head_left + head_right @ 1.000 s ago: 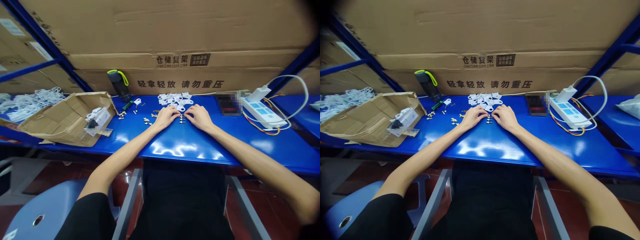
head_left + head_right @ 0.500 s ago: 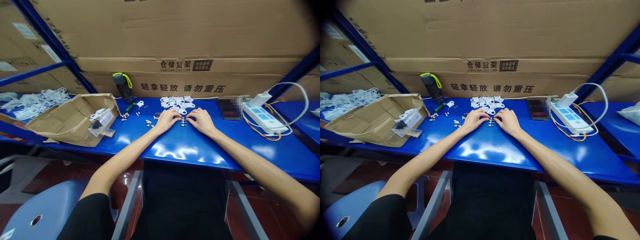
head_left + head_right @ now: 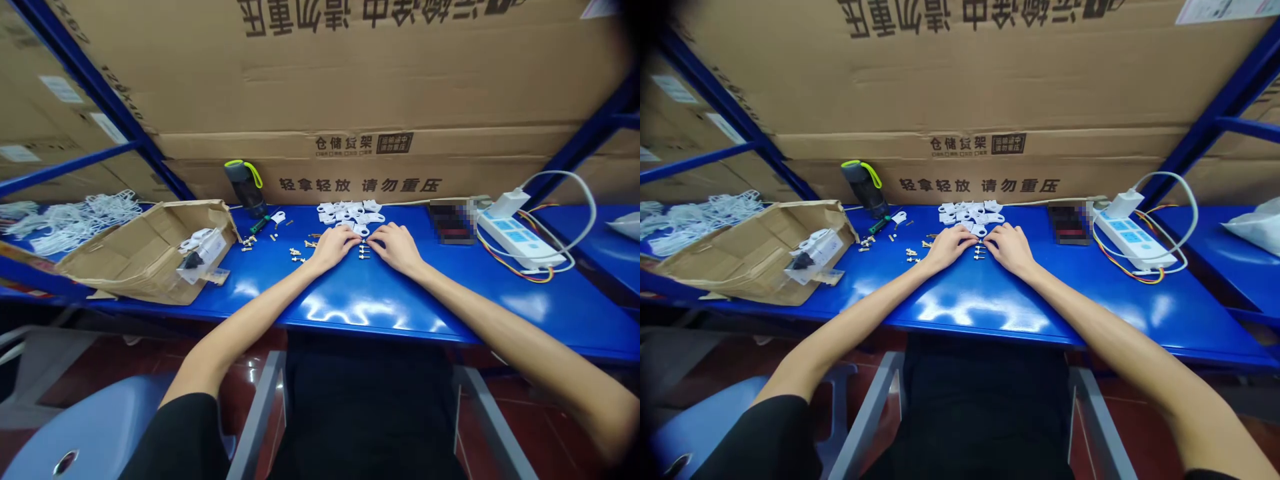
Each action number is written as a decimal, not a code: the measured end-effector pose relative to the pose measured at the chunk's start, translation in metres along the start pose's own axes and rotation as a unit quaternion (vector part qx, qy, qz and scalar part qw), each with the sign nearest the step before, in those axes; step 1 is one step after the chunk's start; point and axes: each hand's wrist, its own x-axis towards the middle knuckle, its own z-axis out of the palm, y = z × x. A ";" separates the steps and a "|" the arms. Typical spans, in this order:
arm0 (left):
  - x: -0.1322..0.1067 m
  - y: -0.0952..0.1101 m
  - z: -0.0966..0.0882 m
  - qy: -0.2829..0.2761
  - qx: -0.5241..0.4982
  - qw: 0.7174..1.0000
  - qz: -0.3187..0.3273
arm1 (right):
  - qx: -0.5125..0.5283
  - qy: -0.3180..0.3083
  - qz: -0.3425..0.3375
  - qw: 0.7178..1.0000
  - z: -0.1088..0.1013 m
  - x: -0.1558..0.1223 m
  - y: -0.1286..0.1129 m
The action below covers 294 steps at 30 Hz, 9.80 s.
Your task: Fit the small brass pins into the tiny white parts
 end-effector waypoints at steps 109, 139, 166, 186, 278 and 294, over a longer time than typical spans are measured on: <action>0.002 -0.008 0.002 0.007 -0.170 0.985 -0.031 | 0.048 -0.008 0.001 0.999 -0.005 -0.001 -0.001; -0.066 0.046 -0.049 -0.018 0.053 0.998 0.001 | 0.046 -0.032 -0.014 0.998 -0.050 -0.037 -0.013; -0.119 0.069 -0.026 -0.078 0.032 0.995 -0.055 | 0.010 -0.128 0.052 0.990 -0.046 -0.122 -0.048; -0.121 0.069 -0.030 -0.080 0.037 0.995 -0.050 | 0.028 -0.109 0.036 0.993 -0.048 -0.124 -0.046; -0.024 -0.026 -0.084 -0.135 0.196 0.971 -0.025 | 0.098 0.115 0.059 0.987 -0.049 -0.010 0.054; 0.012 0.001 -0.048 -0.080 0.223 0.969 -0.067 | 0.044 -0.153 0.058 0.986 -0.065 -0.022 0.059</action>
